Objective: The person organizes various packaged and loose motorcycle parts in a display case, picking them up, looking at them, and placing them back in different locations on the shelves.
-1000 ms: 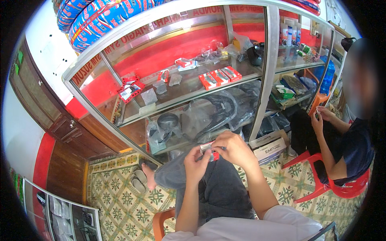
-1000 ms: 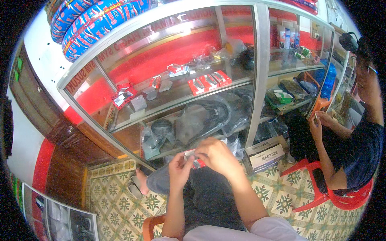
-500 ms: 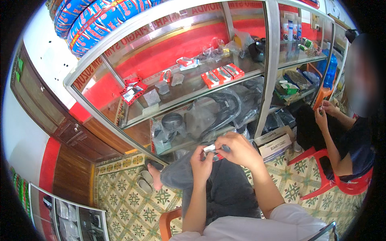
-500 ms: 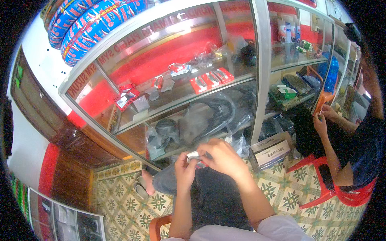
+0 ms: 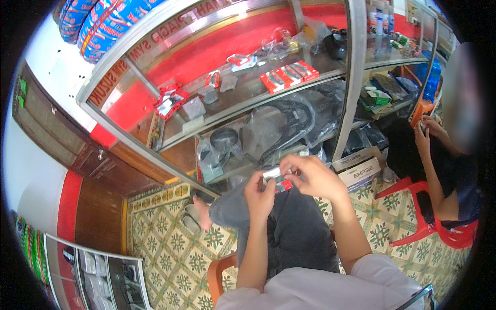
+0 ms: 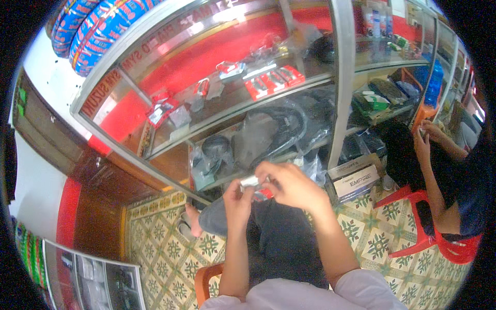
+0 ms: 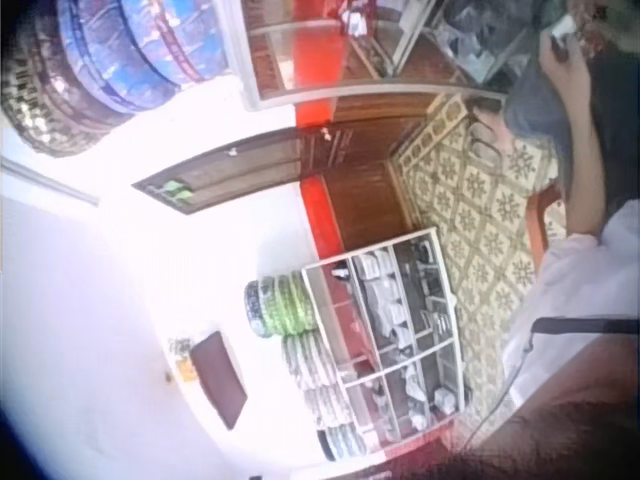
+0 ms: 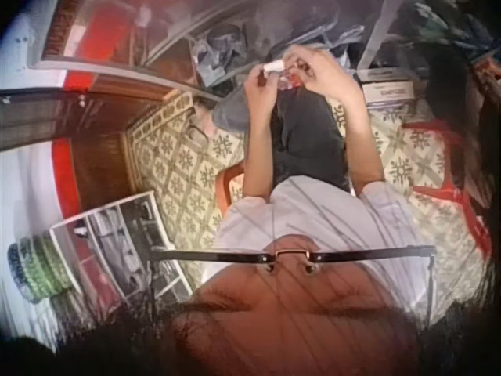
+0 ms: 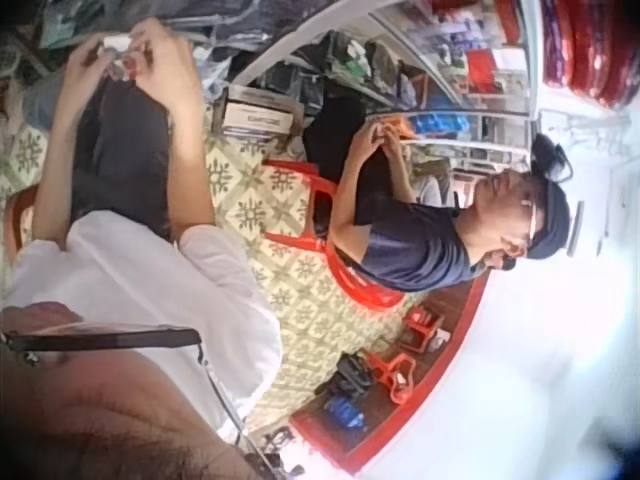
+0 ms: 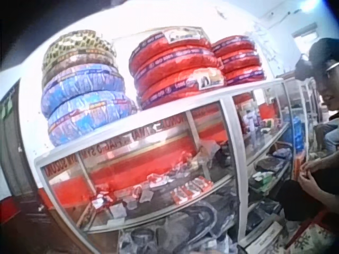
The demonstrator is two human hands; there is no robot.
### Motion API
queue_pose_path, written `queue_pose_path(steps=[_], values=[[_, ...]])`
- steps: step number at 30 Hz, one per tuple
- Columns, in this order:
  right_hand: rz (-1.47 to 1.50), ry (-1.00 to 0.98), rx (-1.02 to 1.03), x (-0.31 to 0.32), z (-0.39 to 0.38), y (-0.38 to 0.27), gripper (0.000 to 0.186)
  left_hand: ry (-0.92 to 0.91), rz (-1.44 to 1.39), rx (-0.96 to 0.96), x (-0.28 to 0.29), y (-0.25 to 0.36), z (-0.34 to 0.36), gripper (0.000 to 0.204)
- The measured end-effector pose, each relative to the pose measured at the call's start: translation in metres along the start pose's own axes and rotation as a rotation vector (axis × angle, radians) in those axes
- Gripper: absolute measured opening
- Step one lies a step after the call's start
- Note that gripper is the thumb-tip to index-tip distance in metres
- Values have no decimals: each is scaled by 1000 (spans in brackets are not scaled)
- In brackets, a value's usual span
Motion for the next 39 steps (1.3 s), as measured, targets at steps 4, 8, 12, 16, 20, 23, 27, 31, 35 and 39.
queue_pose_path(steps=[4,8,12,16,20,23,27,31,35,39], values=[[240,10,-92,-2,-8,23,36,-75,-101,70,-2,9,-9,24],[476,-116,-134,-9,-9,42,51,-219,-496,167,7,15,-8,31],[467,-112,-185,-15,-6,40,53,-247,-451,204,6,11,-7,33],[506,-133,-154,-22,-4,44,54,-226,-302,165,8,0,-4,30],[595,-182,-162,-23,-7,50,58,-210,-291,180,6,-5,-6,30],[635,-225,-208,-28,-9,61,57,-286,-267,110,-1,9,-8,27],[655,-279,-249,-36,-7,69,46,-311,-194,-41,-2,23,-7,24],[678,-304,-212,-38,-5,66,34,-251,-81,-158,6,23,-5,21],[724,-296,-178,-34,-9,64,33,-208,-97,-50,4,18,-5,20],[680,-289,-212,-36,-9,69,31,-252,-31,-150,2,24,-8,20]])
Point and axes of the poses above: each hand's wrist, its own z-axis towards the middle knuckle, its own x-axis out of the back of the hand, y = z × x, the point moved 8 cm from there along z, towards the middle knuckle, and after that the axes turned 4 degrees about -y, right-handed, at the moved point
